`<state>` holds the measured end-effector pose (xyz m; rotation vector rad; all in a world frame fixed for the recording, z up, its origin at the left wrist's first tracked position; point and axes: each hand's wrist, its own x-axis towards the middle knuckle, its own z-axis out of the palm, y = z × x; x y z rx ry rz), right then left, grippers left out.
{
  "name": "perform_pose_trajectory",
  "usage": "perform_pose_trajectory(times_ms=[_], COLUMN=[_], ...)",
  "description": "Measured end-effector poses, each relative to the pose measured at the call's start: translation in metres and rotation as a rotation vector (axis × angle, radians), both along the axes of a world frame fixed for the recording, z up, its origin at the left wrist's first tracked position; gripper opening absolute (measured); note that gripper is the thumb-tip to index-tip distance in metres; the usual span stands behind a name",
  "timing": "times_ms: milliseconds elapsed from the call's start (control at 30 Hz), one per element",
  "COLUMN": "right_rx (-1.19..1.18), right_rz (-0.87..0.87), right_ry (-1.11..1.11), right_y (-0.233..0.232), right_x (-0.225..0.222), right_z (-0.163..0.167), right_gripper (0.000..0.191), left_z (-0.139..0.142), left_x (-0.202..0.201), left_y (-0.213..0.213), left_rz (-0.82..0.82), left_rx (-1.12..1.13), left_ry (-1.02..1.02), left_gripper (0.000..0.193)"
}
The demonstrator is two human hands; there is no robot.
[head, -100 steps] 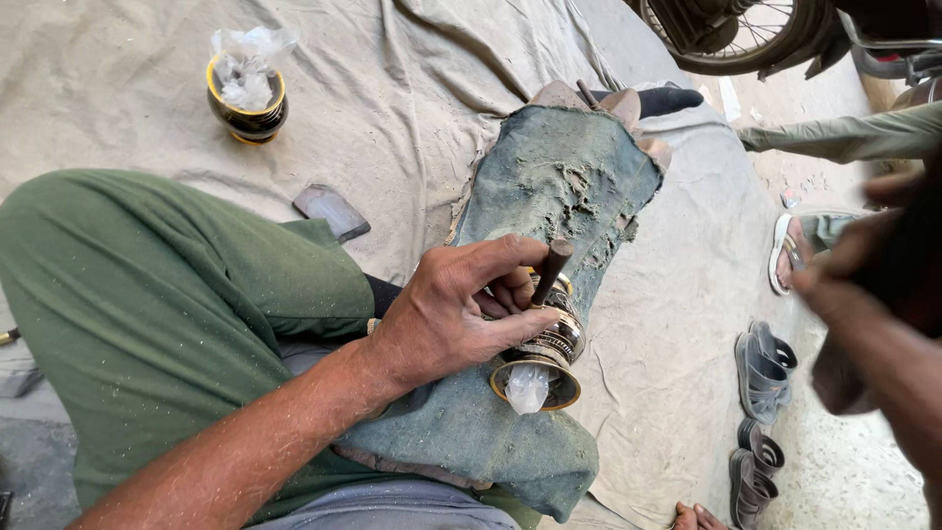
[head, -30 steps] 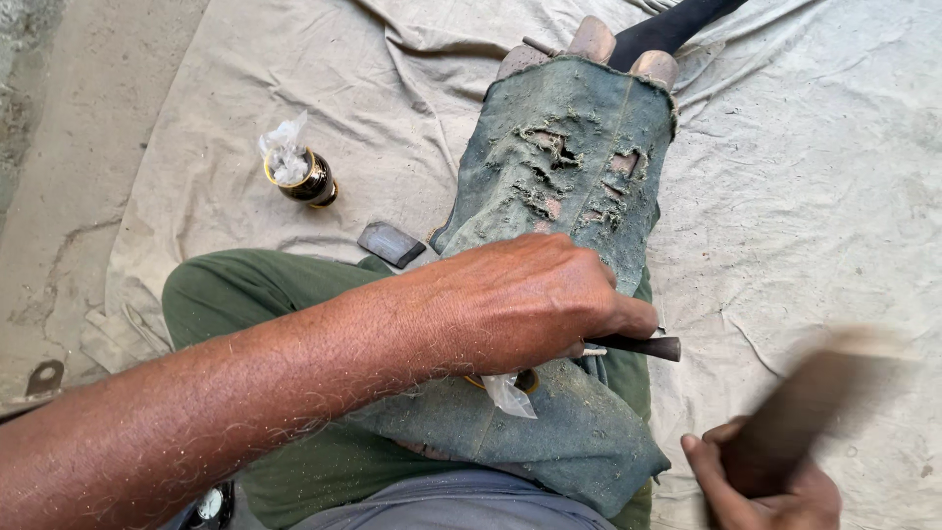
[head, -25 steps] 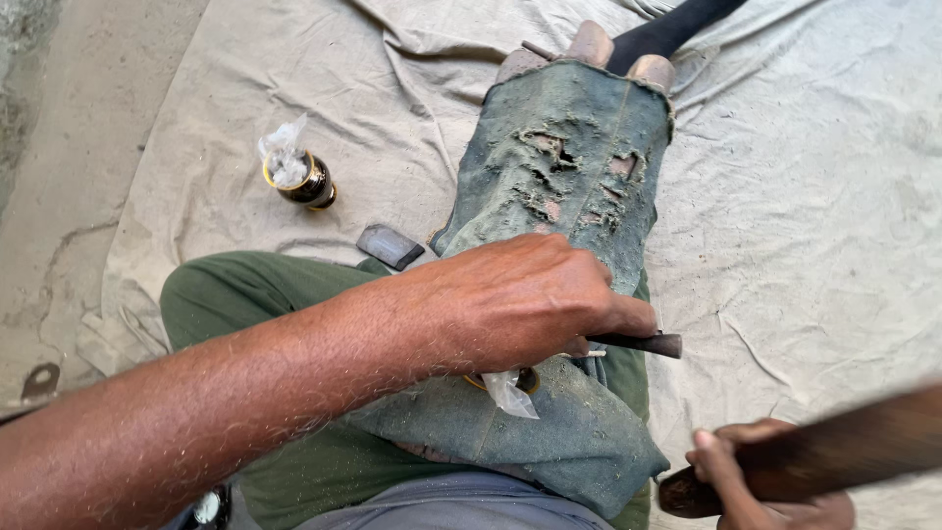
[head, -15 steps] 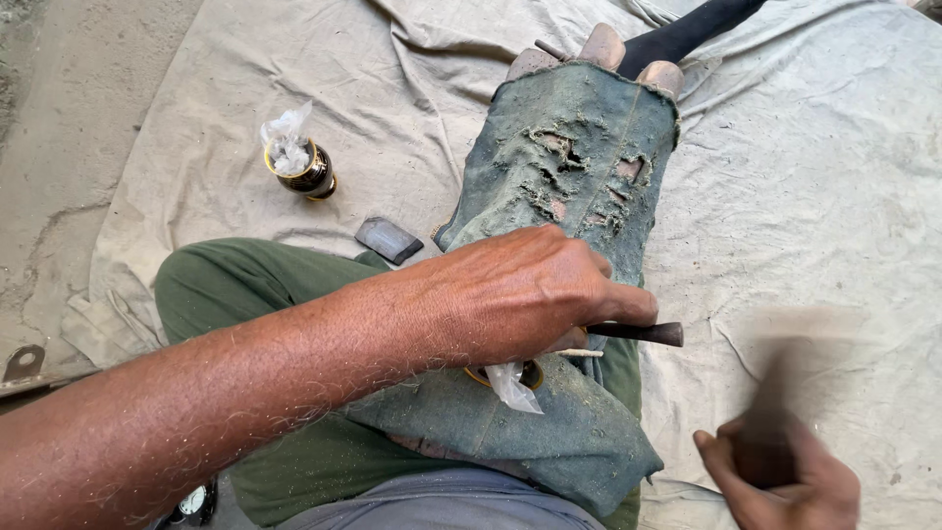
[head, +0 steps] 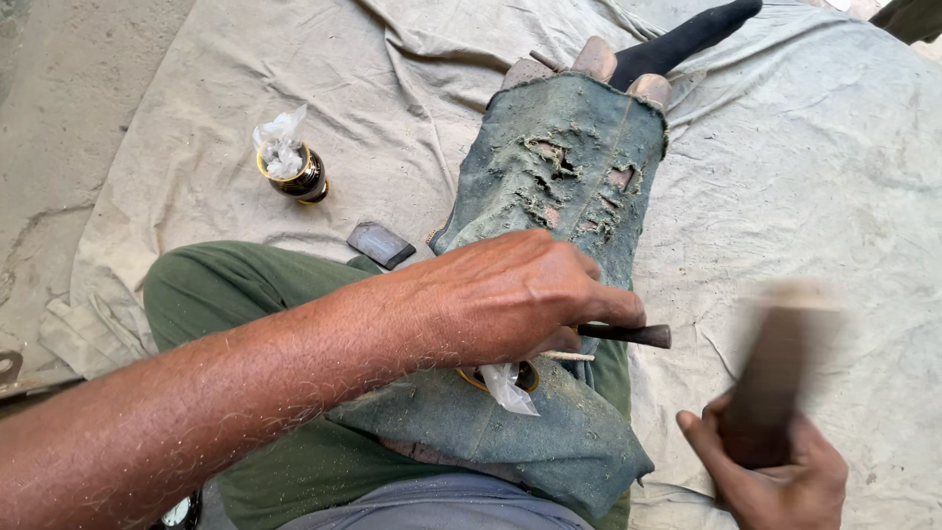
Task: The person sits on the ground with a brass pot held on a worn lap pad and decorates its surface by hammering. They hold a punch against the pot with one hand and strike it with a wooden mallet in the other, repositioning the pot and punch repeatedly to work different areas of the design.
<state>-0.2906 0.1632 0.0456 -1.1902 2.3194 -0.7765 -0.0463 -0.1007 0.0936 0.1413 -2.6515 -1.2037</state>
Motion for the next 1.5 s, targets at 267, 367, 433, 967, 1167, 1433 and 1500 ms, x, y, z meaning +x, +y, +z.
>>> perform_pose_trajectory(times_ms=[267,367,433,967,1167,1433,1500], right_rx=[-0.031,0.013,0.056,0.003,0.369,0.346,0.070], right_rz=[-0.076,-0.124,-0.106,-0.451,0.218,0.152,0.183], right_ry=[-0.058,-0.047,-0.022,-0.555,0.306,0.307,0.148], right_y=[-0.011,-0.019,-0.025,-0.064,-0.057,-0.056,-0.056], right_x=[0.007,0.010,0.008,-0.009,-0.022,-0.021,-0.021], right_z=[0.004,0.007,0.012,0.052,0.059,0.061,0.063], right_gripper=[0.025,0.029,0.029,0.027,0.039,0.043,0.033], left_z=[-0.005,-0.008,-0.009,-0.019,-0.021,-0.026,-0.028], left_x=[0.003,0.005,0.008,0.017,0.016,0.023,0.024], left_y=[-0.001,-0.003,-0.003,-0.006,-0.007,-0.008,-0.009], left_rz=[0.045,0.024,0.041,0.115,0.094,0.134,0.136], left_rx=[0.038,0.034,0.041,0.085,0.101,0.183,0.190], left_ry=[-0.001,0.016,0.096,0.172,0.255,0.212,0.241], left_gripper=[0.049,0.040,0.048,0.052,0.054,0.058,0.060])
